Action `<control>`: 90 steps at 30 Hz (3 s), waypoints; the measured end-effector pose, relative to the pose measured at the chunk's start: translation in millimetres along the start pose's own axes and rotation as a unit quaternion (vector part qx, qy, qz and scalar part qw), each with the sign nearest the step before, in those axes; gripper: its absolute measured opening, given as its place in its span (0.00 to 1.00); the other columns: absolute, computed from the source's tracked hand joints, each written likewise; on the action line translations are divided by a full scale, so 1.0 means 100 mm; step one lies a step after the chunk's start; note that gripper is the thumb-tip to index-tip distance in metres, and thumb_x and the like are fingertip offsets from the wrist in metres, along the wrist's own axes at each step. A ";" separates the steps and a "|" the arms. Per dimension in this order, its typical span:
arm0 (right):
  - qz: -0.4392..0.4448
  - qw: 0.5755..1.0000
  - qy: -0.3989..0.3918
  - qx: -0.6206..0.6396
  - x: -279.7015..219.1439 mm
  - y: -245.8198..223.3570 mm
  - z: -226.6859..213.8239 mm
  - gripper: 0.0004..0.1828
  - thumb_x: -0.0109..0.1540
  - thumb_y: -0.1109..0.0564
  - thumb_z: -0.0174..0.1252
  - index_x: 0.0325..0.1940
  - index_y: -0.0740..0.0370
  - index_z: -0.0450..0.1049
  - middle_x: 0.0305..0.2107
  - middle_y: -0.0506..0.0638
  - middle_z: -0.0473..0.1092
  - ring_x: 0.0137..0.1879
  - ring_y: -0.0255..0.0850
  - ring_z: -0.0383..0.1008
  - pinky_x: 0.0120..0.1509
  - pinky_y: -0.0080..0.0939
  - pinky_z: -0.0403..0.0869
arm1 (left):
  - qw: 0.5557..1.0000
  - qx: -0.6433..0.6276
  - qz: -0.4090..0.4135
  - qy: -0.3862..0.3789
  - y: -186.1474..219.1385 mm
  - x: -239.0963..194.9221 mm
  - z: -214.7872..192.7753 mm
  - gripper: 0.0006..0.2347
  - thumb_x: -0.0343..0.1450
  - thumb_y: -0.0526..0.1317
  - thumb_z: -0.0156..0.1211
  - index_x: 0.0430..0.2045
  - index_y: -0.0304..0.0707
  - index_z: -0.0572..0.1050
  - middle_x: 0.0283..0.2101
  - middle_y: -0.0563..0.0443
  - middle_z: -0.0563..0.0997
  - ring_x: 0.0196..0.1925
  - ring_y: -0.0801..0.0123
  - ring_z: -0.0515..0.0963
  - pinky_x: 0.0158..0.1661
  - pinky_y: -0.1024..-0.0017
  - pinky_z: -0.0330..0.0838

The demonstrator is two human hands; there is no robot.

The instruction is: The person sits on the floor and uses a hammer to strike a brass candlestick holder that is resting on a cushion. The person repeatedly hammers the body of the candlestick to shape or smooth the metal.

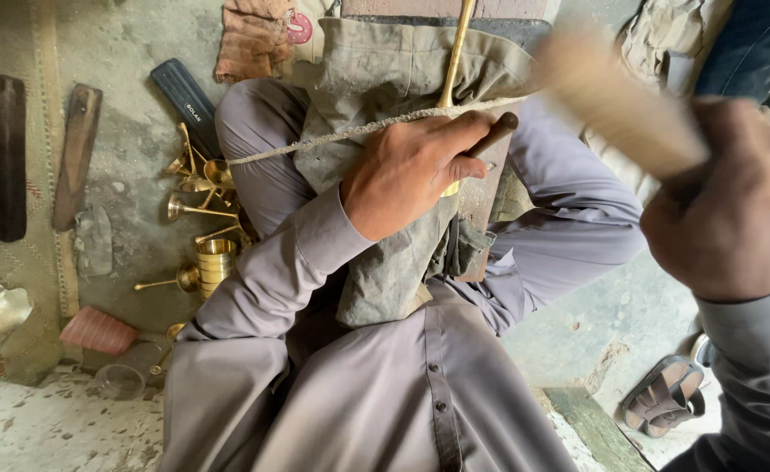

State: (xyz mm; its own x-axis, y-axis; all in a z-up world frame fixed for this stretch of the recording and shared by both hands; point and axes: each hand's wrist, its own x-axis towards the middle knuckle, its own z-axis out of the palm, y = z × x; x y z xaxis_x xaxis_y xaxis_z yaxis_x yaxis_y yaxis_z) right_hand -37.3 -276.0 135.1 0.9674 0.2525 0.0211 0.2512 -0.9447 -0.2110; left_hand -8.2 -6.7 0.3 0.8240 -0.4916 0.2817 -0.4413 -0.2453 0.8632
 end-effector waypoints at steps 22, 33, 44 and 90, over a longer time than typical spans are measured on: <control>0.023 0.997 0.009 -0.071 -0.37 -0.16 -0.06 0.23 0.58 0.75 0.57 0.58 0.72 0.68 0.44 0.66 0.67 0.49 0.59 0.71 0.58 0.49 0.73 | 0.994 0.022 -0.002 0.109 -0.06 -0.07 0.09 0.14 0.74 0.43 0.66 0.46 0.31 0.75 0.32 0.47 0.84 0.24 0.68 0.82 0.22 0.72 0.76; 0.016 0.904 -0.115 0.410 -0.14 -0.73 -0.28 0.18 0.59 0.63 0.70 0.51 0.63 0.74 0.42 0.52 0.79 0.46 0.42 0.80 0.51 0.41 0.78 | 0.986 -0.107 -0.105 0.070 0.50 -0.36 -0.40 0.06 0.73 0.34 0.70 0.36 0.33 0.76 0.35 0.44 0.83 0.27 0.66 0.78 0.28 0.71 0.73; 0.224 0.858 -0.087 0.453 -0.24 -0.15 0.47 0.21 0.63 0.65 0.62 0.59 0.71 0.68 0.45 0.52 0.76 0.50 0.38 0.78 0.58 0.38 0.78 | 0.853 -0.504 -0.007 -0.138 1.26 -0.61 -1.07 0.10 0.79 0.41 0.55 0.41 0.29 0.74 0.37 0.47 0.81 0.35 0.70 0.83 0.36 0.76 0.78; -0.010 0.977 0.146 -0.155 -0.18 -0.31 0.30 0.27 0.60 0.70 0.57 0.65 0.64 0.70 0.41 0.58 0.71 0.43 0.52 0.71 0.47 0.51 0.69 | 0.991 -0.007 -0.022 0.133 -0.01 -0.29 0.09 0.14 0.76 0.42 0.66 0.49 0.32 0.73 0.39 0.45 0.82 0.35 0.63 0.86 0.32 0.70 0.80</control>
State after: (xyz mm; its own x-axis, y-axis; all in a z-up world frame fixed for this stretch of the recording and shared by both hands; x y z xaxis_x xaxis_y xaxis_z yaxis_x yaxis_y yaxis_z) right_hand -63.2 -244.9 112.4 0.9188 0.2441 0.3101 0.2243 -0.9695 0.0984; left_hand -34.8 0.5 -12.6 0.9079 -0.2430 0.3415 -0.3987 -0.2498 0.8824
